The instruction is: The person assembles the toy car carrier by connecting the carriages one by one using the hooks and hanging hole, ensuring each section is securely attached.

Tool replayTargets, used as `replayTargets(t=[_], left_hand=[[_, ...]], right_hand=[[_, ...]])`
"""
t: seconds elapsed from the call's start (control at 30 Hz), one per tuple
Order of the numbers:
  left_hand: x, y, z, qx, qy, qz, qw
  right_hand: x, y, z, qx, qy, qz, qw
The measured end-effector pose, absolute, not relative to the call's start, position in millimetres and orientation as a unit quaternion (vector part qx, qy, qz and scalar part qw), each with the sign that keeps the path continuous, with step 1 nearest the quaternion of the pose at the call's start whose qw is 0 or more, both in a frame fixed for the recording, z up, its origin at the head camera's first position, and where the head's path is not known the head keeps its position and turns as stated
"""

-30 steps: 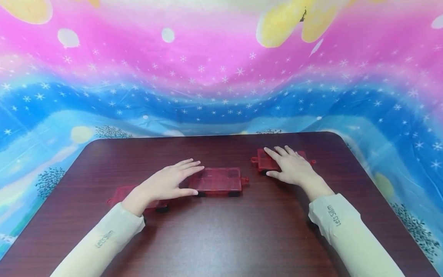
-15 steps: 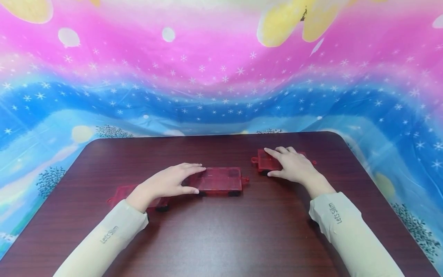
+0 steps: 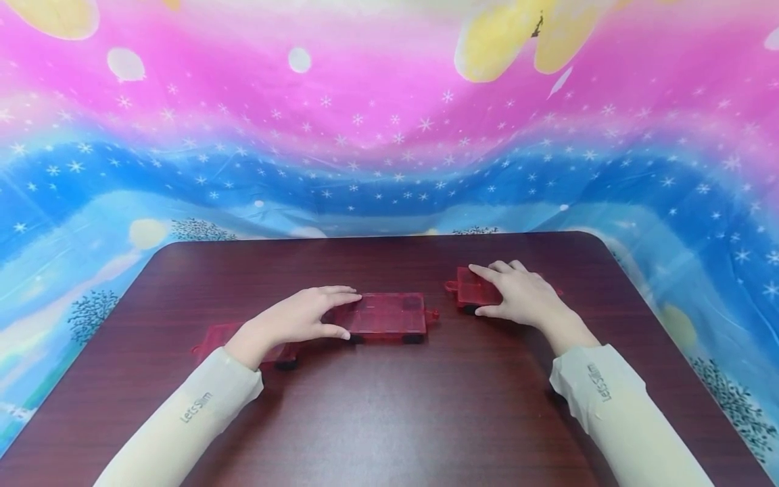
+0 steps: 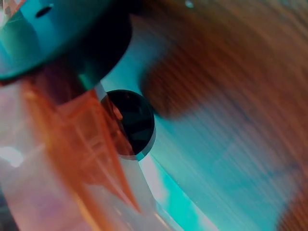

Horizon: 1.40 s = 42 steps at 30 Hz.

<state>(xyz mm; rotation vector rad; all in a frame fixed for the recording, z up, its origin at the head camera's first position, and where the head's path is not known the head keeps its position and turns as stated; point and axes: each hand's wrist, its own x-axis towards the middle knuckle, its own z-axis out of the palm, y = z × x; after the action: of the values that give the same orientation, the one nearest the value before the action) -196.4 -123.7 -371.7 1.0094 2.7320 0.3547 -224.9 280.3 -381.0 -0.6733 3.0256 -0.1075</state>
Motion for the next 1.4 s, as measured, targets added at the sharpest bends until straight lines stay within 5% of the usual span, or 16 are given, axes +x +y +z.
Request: replayTargets(t=[1.4], left_hand=[[-198, -123, -377, 0.347, 0.923, 0.136, 0.096]], right_hand=[[-182, 265, -362, -0.263, 0.964, -0.014, -0.031]])
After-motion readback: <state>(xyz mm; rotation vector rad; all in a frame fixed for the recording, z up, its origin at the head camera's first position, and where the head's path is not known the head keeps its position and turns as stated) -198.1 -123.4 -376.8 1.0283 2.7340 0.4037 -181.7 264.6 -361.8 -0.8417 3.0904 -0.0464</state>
